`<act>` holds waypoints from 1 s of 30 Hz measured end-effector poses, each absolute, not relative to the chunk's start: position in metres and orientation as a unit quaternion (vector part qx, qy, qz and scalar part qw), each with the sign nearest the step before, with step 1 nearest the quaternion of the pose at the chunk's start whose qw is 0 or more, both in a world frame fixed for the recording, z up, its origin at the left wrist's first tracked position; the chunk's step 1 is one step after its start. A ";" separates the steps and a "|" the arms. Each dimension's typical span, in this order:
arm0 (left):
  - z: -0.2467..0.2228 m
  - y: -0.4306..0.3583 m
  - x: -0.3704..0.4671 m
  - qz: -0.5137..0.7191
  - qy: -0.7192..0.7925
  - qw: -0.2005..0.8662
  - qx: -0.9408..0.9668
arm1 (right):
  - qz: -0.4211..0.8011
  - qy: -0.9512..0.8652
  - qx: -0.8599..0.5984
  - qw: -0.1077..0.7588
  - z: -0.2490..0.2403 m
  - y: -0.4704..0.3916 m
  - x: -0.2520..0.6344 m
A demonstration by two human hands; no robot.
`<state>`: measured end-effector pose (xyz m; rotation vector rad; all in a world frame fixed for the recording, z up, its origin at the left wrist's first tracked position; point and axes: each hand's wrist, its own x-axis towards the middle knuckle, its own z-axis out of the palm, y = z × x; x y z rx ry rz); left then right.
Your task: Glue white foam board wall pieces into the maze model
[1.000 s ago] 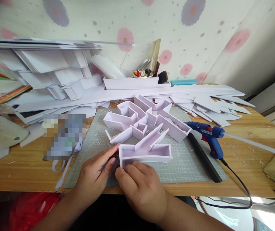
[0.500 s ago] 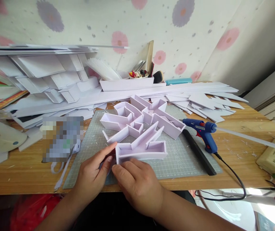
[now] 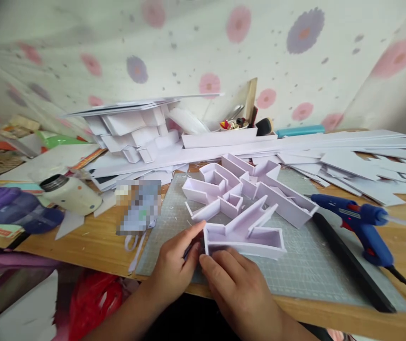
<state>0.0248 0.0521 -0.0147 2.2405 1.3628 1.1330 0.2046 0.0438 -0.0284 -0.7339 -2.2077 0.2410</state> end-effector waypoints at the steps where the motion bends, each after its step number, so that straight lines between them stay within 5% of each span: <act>1: -0.015 0.052 0.025 0.392 0.473 0.144 0.776 | 0.092 -0.869 -0.284 0.394 -0.028 0.044 0.204; 30: -0.017 0.052 0.025 0.404 0.461 0.186 0.768 | 0.073 -0.870 -0.285 0.396 -0.029 0.046 0.202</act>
